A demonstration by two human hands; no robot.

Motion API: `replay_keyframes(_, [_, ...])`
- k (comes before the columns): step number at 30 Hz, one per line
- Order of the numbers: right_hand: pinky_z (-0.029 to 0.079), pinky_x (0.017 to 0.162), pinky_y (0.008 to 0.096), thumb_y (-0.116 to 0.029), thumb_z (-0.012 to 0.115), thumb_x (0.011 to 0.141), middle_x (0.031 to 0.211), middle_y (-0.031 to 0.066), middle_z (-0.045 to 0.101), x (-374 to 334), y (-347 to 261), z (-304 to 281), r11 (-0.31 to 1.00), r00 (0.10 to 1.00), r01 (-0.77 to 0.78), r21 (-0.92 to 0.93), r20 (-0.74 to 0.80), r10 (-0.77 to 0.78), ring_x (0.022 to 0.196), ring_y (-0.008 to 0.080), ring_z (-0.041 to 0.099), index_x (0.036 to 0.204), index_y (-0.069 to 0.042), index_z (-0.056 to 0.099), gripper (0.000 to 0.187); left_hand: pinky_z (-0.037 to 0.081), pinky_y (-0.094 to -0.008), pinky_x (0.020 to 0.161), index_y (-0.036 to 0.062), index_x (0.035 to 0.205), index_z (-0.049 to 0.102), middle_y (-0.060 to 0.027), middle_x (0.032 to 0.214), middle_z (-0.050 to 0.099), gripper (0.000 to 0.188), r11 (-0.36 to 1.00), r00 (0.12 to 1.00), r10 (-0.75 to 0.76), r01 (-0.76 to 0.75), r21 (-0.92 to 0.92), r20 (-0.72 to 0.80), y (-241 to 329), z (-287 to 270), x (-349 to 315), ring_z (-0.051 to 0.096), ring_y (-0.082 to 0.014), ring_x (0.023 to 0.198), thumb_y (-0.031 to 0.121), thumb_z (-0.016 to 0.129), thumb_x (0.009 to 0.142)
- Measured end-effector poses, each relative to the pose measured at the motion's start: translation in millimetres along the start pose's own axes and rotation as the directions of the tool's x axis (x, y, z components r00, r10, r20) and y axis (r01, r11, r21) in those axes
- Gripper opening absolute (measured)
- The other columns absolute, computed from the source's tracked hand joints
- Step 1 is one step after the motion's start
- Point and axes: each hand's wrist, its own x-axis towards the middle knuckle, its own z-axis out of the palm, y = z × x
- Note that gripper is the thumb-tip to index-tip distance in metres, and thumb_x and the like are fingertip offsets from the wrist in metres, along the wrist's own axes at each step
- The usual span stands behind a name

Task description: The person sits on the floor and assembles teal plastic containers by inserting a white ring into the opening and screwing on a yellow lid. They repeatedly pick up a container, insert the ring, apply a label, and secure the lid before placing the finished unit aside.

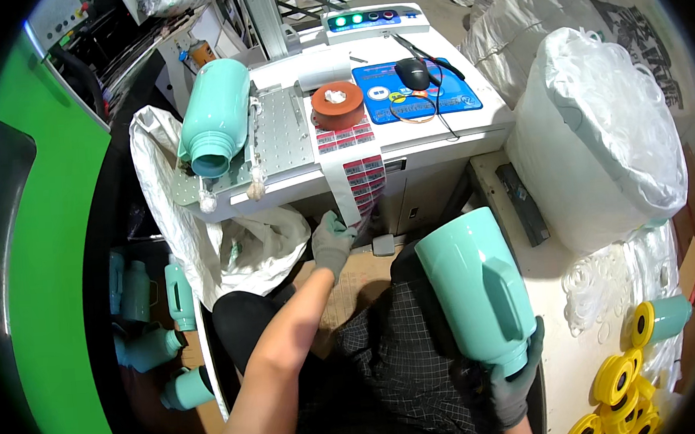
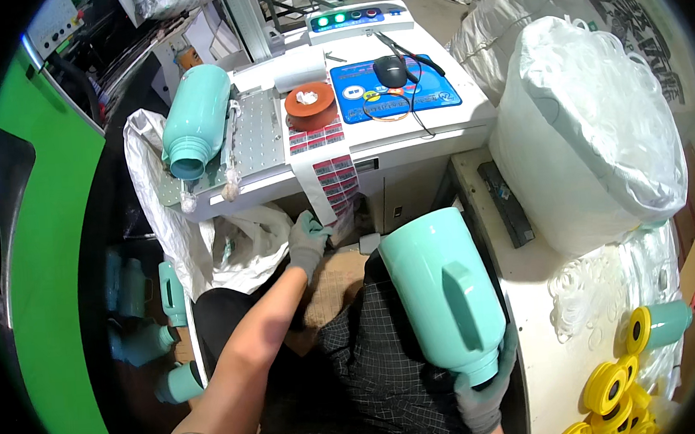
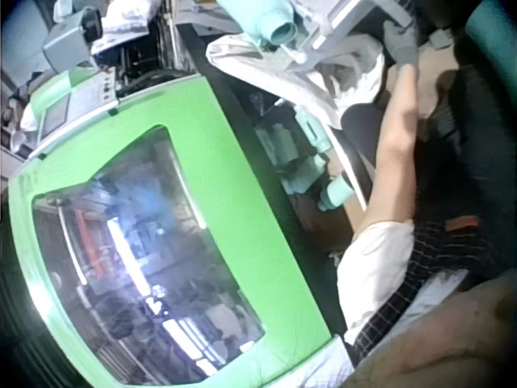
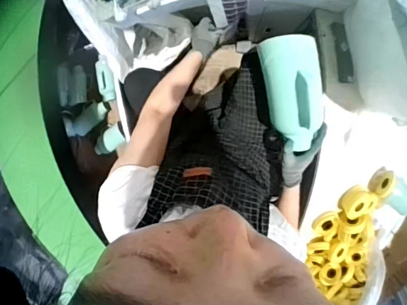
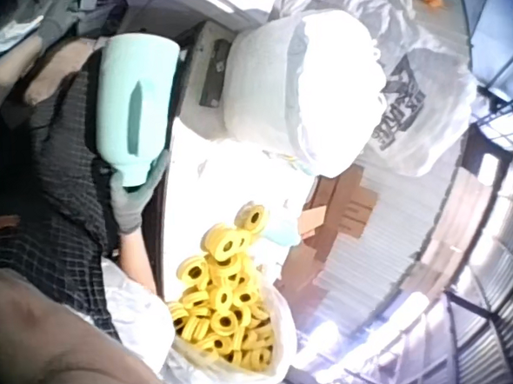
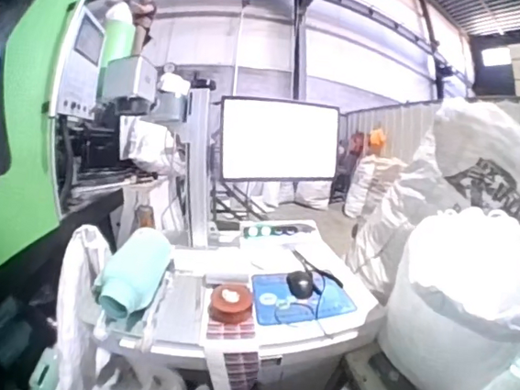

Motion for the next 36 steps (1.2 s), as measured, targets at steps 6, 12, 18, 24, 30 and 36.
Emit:
replay_keyframes(6, [0.034, 0.122, 0.0448, -0.047, 0.078, 0.086, 0.161, 0.0261, 0.038, -6.9, -11.2, 17.8, 0.999, 1.000, 0.002, 0.035, 0.026, -0.003, 0.146, 0.0340, 0.044, 0.166, 0.004, 0.014, 0.115, 0.056, -0.0385, 0.078, 0.0078, 0.131, 0.069, -0.0131, 0.094, 0.073, 0.049, 0.954, 0.940, 0.257, -0.284, -0.098, -0.226, 56.0, -64.8, -108.6, 0.070, -0.0298, 0.083, 0.010, 0.079, 0.083])
replay_keyframes(12, [0.038, 0.120, 0.0431, -0.029, 0.082, 0.083, 0.163, 0.0272, 0.037, -15.4, -4.8, 18.4, 0.995, 0.993, 0.096, -0.023, 0.075, -0.094, 0.147, 0.0336, 0.045, 0.165, 0.008, 0.016, 0.111, 0.057, -0.0373, 0.075, 0.0064, 0.108, 0.076, -0.0128, 0.098, 0.075, 0.023, 0.766, 0.723, 0.638, -0.629, 0.131, -0.265, 86.2, -98.7, -116.7, 0.073, -0.0276, 0.086, 0.004, 0.079, 0.085])
replay_keyframes(18, [0.056, 0.101, 0.0401, -0.031, 0.089, 0.074, 0.149, 0.0272, 0.054, -16.7, -19.1, 25.0, 0.983, 0.986, 0.161, -0.088, 0.060, -0.156, 0.122, 0.0331, 0.068, 0.164, 0.006, 0.021, 0.119, 0.058, -0.0312, 0.081, 0.0041, 0.098, 0.075, -0.0127, 0.104, 0.070, 0.017, 0.833, 0.779, 0.480, -0.549, -0.069, -0.403, 97.6, -101.4, -137.7, 0.072, -0.0220, 0.089, -0.003, 0.081, 0.084])
replay_keyframes(24, [0.061, 0.096, 0.0484, -0.033, 0.093, 0.072, 0.164, 0.0338, 0.031, -27.3, -8.2, 20.7, 0.891, 0.938, 0.345, -0.295, 0.127, -0.321, 0.129, 0.0461, 0.063, 0.167, -0.016, 0.023, 0.120, 0.054, -0.0230, 0.068, -0.0040, 0.108, 0.070, -0.0102, 0.094, 0.074, 0.013, 0.589, 0.925, 0.027, 0.292, -0.754, 0.379, 176.5, -116.4, -170.1, 0.070, -0.0132, 0.076, 0.002, 0.068, 0.096])
replay_keyframes(30, [0.064, 0.089, 0.0497, -0.037, 0.094, 0.071, 0.163, 0.0360, 0.030, -31.1, -3.1, 21.5, 0.825, 0.902, 0.432, -0.364, 0.152, -0.405, 0.130, 0.0516, 0.061, 0.167, -0.024, 0.023, 0.120, 0.055, -0.0256, 0.070, -0.0028, 0.108, 0.069, -0.0110, 0.094, 0.074, 0.014, 0.556, 0.838, 0.068, 0.419, -0.718, 0.542, 172.5, -103.4, -166.0, 0.070, -0.0137, 0.079, 0.006, 0.068, 0.097])
replay_keyframes(36, [0.060, 0.097, 0.0508, -0.040, 0.091, 0.076, 0.164, 0.0355, 0.030, -32.2, -12.4, 24.3, 0.704, 0.847, 0.527, -0.476, 0.229, -0.479, 0.135, 0.0503, 0.057, 0.167, -0.018, 0.024, 0.115, 0.052, -0.0237, 0.068, 0.0022, 0.095, 0.066, -0.0068, 0.092, 0.071, 0.019, 0.684, 0.915, 0.142, 0.185, -0.706, 0.378, 168.4, -103.0, -168.9, 0.065, -0.0108, 0.075, 0.015, 0.079, 0.092])
